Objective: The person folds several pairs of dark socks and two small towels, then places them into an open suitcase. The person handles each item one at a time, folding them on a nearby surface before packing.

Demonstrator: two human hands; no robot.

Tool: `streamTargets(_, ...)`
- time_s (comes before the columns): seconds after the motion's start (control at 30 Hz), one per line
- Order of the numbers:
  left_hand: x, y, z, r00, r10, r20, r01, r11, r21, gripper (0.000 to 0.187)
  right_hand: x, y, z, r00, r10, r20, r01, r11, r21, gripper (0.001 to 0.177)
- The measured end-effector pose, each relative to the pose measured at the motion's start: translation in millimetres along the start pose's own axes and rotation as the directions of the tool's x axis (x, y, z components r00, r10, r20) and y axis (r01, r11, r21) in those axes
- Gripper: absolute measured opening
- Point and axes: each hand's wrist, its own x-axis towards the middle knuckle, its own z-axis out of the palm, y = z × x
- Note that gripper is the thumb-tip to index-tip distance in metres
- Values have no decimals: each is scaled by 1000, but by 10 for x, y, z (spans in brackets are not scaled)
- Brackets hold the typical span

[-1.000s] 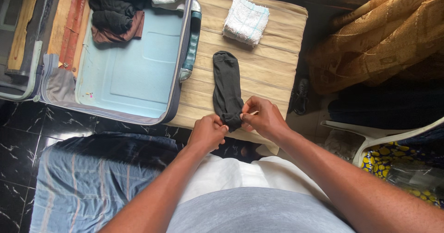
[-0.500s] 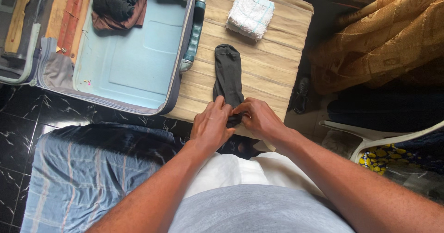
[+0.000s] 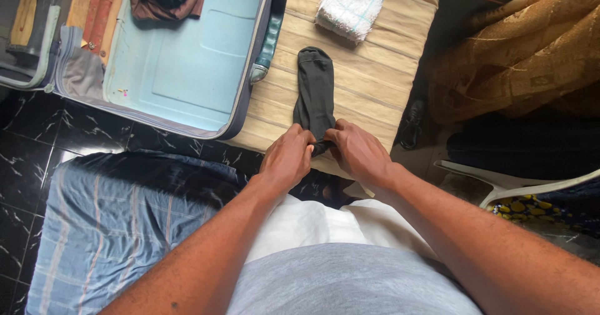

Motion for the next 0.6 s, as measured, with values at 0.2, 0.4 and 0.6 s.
streamTargets(0.2, -84, 98, -99, 989, 148, 9, -148, 983, 107, 41, 126, 158, 156, 1000, 0, 19, -2, 996, 85, 18)
streamTargets(0.4, 11, 14, 2, 991, 132, -36, -129, 989, 75, 14, 165, 135, 140, 994, 98, 52, -104, 984, 143, 19)
streamTargets(0.6, 195, -120, 91, 997, -25, 71, 24, 1000, 16, 18, -19, -102, -71, 999, 49, -16, -50, 998, -42, 39)
